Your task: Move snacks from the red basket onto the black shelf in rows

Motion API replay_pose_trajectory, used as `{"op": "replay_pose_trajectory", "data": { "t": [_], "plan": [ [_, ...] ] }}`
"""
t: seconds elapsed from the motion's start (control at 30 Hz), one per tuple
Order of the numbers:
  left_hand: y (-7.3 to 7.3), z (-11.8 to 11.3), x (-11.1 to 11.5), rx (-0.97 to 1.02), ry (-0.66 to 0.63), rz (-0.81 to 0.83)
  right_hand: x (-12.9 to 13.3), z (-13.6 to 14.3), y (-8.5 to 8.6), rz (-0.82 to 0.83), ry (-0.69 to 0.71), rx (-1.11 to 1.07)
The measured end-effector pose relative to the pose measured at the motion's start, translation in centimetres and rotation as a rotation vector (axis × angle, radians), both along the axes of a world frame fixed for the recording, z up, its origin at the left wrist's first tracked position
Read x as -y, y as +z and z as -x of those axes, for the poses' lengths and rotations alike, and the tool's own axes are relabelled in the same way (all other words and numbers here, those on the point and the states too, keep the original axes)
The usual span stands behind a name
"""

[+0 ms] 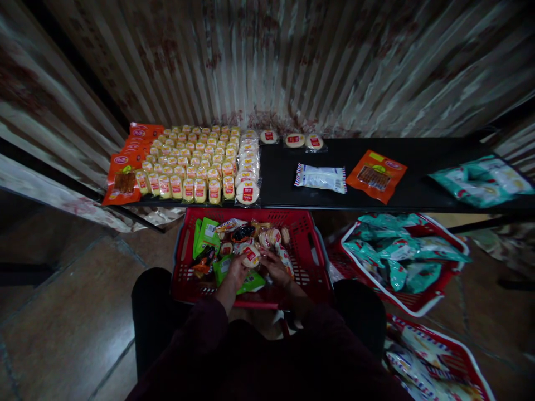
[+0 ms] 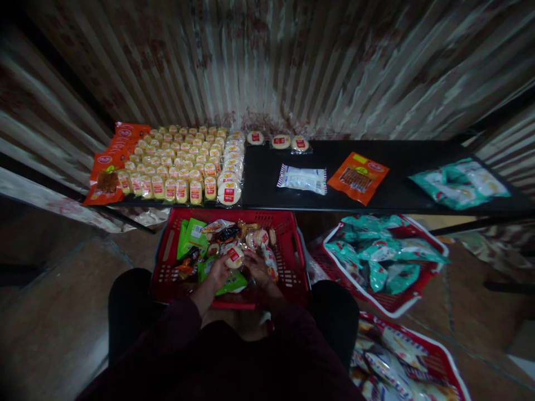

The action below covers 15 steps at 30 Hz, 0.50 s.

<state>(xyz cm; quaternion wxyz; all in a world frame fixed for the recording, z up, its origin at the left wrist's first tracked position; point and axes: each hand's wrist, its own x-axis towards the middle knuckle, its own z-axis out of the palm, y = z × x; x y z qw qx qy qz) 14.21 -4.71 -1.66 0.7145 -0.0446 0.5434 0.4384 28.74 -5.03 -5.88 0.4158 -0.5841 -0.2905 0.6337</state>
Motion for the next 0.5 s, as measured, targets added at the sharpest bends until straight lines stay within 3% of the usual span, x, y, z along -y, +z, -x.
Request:
{"op": "replay_pose_trajectory", "data": {
  "t": [0.23, 0.5],
  "plan": [
    [1.0, 0.1, 0.3, -0.021, -0.053, -0.078, 0.1, 0.5, 0.5, 0.009, -0.098, -0.083],
    [1.3, 0.1, 0.7, -0.033, -0.107, -0.163, 0.3, 0.4, 2.2, -0.006, 0.039, 0.059]
  ]
}}
